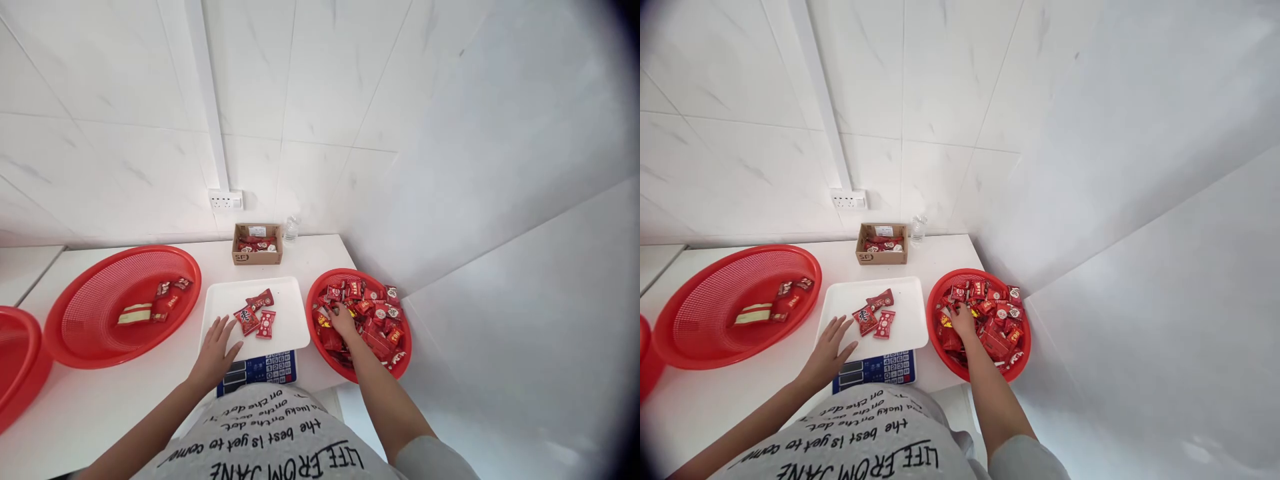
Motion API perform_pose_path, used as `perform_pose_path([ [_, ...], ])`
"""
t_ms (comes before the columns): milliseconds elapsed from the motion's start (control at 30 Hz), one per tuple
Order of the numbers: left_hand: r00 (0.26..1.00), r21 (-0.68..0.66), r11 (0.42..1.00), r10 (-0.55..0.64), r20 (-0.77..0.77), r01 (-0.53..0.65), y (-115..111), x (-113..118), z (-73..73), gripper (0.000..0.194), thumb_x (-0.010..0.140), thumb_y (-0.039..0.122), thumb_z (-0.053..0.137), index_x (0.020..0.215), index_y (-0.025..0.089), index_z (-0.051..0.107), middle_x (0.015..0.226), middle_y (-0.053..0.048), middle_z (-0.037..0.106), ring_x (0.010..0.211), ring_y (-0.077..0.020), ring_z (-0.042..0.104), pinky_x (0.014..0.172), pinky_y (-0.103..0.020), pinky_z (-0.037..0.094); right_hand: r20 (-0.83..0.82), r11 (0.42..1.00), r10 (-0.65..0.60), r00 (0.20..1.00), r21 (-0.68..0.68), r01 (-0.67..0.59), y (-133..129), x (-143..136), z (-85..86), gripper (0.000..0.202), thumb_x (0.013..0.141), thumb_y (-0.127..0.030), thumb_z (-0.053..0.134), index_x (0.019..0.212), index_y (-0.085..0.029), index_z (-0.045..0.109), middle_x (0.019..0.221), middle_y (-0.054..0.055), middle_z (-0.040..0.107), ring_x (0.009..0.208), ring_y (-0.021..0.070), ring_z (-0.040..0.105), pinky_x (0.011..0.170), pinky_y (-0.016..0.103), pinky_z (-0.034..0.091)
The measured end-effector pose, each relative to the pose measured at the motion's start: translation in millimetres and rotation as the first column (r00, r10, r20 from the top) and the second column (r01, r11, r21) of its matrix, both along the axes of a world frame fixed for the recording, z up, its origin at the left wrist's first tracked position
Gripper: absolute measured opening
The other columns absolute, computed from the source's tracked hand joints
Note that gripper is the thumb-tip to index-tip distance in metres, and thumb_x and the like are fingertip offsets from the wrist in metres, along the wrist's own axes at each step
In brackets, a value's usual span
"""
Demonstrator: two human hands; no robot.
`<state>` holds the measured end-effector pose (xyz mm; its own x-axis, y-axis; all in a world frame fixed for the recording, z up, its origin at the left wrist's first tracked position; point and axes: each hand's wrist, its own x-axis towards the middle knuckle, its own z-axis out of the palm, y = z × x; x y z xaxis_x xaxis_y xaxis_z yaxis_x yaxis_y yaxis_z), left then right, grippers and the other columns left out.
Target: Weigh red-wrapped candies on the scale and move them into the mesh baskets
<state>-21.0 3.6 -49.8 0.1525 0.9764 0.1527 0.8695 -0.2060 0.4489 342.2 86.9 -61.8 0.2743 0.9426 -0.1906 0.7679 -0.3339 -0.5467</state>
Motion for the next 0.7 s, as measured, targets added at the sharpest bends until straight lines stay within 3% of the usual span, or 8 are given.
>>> perform_pose_path([
  [133,1.000,0.001,1.000,0.016,-0.024,-0.016,-5.7,-3.2,5.2,0.050,0.086,0.044,0.040,0.129,0.017,0.043,0.136,-0.012,0.043,0.132,-0.0289,0.029,0.101,-0.049,0.035,-0.040,0.998,0.037,0.998,-0.051,-0.040,-5.5,3.0,-10.0,0.037,0.080,-0.029,0.047,0.111,-0.013,0.057,0.108,0.015,0.063,0.100,0.0257,0.058,0.084,0.035,0.043],
  [233,0.999,-0.007,1.000,0.028,-0.030,-0.028,-6.7,0.5,10.0,0.050,0.087,0.044,0.039,0.128,0.016,0.043,0.136,-0.012,0.044,0.132,-0.0294,0.029,0.101,-0.049,0.035,-0.098,0.989,0.131,0.987,-0.052,-0.136,-9.1,-3.2,-7.6,0.031,0.081,-0.037,0.045,0.095,-0.018,0.065,0.096,0.008,0.067,0.090,0.0219,0.061,0.080,0.031,0.044],
  [367,0.999,-0.008,0.999,0.037,-0.018,-0.037,-6.8,5.7,12.1,0.049,0.086,0.044,0.039,0.127,0.018,0.044,0.136,-0.011,0.044,0.132,-0.0293,0.027,0.102,-0.050,0.034,-0.222,0.963,0.238,0.945,-0.074,-0.260,-9.8,-7.1,-6.2,0.043,0.087,-0.041,0.031,0.079,-0.017,0.066,0.085,0.007,0.068,0.081,0.0191,0.062,0.077,0.029,0.045],
  [533,0.999,-0.040,0.998,0.040,0.003,-0.040,-6.5,10.8,11.3,0.048,0.086,0.043,0.040,0.127,0.019,0.045,0.136,-0.011,0.043,0.133,-0.0294,0.025,0.103,-0.051,0.030,-0.092,0.978,0.194,0.977,-0.066,-0.200,-2.9,-13.5,-15.2,0.034,0.081,-0.022,0.040,0.108,-0.015,0.058,0.107,0.010,0.061,0.095,0.0197,0.058,0.084,0.031,0.042],
  [700,0.999,-0.054,0.998,0.041,0.016,-0.040,-7.4,12.2,15.6,0.048,0.086,0.043,0.040,0.127,0.019,0.044,0.137,-0.011,0.042,0.134,-0.0290,0.023,0.104,-0.051,0.029,0.021,0.976,0.206,0.978,-0.080,-0.204,9.1,-24.3,-23.4,0.048,0.076,-0.018,0.047,0.124,-0.018,0.047,0.139,0.015,0.034,0.103,0.0219,0.054,0.086,0.034,0.040],
])
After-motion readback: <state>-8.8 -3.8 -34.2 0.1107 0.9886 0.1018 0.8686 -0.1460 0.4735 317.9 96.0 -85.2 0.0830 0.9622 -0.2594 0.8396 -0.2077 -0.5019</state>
